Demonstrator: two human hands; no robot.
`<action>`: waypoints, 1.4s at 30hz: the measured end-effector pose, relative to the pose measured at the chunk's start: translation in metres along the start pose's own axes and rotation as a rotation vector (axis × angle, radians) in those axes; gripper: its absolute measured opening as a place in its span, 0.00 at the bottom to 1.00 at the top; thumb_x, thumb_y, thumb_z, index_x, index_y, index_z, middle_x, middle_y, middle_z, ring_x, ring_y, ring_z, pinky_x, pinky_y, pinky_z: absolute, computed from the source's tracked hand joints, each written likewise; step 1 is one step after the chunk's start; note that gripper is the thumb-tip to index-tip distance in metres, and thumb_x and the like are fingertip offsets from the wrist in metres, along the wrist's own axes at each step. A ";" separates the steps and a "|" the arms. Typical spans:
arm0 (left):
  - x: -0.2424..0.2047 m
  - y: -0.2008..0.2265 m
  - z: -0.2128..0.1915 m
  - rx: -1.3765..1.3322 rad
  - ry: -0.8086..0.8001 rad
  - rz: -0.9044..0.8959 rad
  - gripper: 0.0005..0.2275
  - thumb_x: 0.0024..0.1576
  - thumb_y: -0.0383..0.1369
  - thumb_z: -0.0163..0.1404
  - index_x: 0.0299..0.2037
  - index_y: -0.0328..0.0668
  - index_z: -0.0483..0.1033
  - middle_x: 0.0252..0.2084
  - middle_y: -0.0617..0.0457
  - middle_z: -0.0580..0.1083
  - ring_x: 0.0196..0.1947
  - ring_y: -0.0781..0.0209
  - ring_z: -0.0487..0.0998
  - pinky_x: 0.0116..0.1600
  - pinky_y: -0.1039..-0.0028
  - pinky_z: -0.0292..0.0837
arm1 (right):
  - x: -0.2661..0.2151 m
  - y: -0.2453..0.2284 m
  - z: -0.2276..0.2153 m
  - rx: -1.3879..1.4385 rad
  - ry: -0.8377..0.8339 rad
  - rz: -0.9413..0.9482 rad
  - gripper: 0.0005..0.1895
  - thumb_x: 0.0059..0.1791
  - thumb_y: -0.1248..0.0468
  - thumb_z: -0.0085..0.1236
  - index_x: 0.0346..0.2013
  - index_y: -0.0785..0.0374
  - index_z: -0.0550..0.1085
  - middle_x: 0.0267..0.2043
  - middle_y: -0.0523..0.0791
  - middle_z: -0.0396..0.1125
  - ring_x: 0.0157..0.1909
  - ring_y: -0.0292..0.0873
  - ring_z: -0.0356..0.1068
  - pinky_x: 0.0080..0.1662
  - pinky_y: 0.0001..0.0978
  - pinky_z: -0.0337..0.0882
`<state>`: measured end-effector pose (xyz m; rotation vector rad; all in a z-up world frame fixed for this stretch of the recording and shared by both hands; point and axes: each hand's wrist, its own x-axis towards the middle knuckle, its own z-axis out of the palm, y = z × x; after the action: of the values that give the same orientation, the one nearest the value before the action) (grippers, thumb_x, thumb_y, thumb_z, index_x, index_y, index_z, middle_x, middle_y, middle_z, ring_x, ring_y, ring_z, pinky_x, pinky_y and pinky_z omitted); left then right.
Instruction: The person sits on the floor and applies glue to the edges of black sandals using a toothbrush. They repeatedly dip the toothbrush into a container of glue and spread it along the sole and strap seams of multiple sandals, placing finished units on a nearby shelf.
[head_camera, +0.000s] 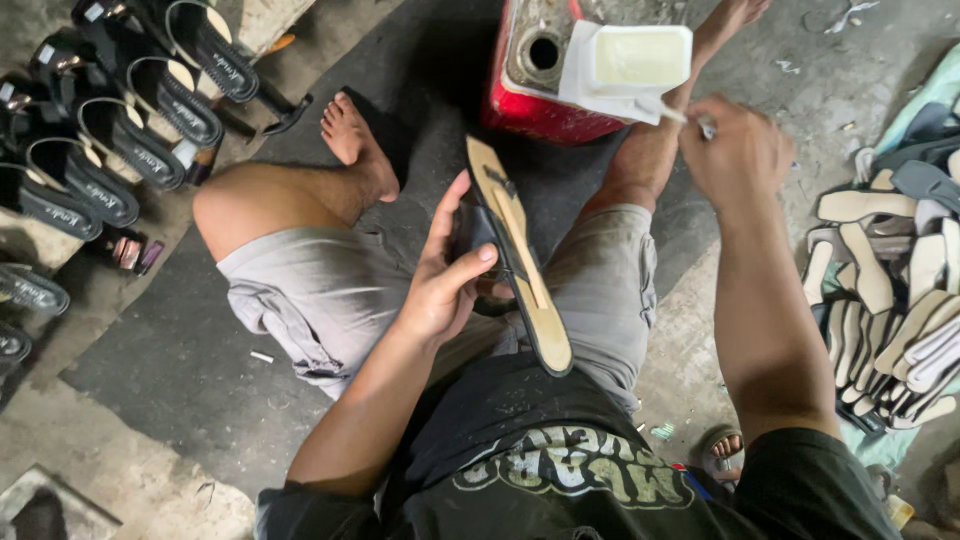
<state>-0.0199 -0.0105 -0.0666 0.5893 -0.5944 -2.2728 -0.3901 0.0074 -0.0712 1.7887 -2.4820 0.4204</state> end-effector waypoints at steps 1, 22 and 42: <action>0.000 0.001 0.002 -0.005 -0.022 0.021 0.39 0.60 0.24 0.51 0.79 0.55 0.42 0.65 0.46 0.68 0.51 0.56 0.78 0.41 0.68 0.82 | -0.008 -0.004 -0.007 0.093 -0.074 0.037 0.08 0.52 0.59 0.63 0.46 0.51 0.81 0.43 0.46 0.76 0.43 0.50 0.75 0.42 0.45 0.70; -0.019 0.016 0.035 0.142 -0.065 0.168 0.43 0.58 0.24 0.60 0.80 0.41 0.43 0.70 0.47 0.65 0.62 0.58 0.71 0.66 0.67 0.71 | -0.120 -0.121 -0.080 1.046 -0.162 -0.286 0.10 0.50 0.75 0.61 0.45 0.63 0.76 0.42 0.48 0.73 0.40 0.39 0.74 0.37 0.25 0.71; -0.028 0.022 0.050 0.164 0.029 0.175 0.41 0.58 0.24 0.58 0.79 0.43 0.43 0.60 0.44 0.68 0.49 0.61 0.76 0.47 0.73 0.79 | -0.134 -0.118 -0.087 0.972 -0.115 -0.269 0.09 0.51 0.74 0.62 0.46 0.64 0.76 0.42 0.49 0.74 0.38 0.39 0.75 0.38 0.24 0.73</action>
<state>-0.0181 0.0079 -0.0079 0.6234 -0.7913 -2.0616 -0.2452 0.1181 0.0078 2.4173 -2.1723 1.7563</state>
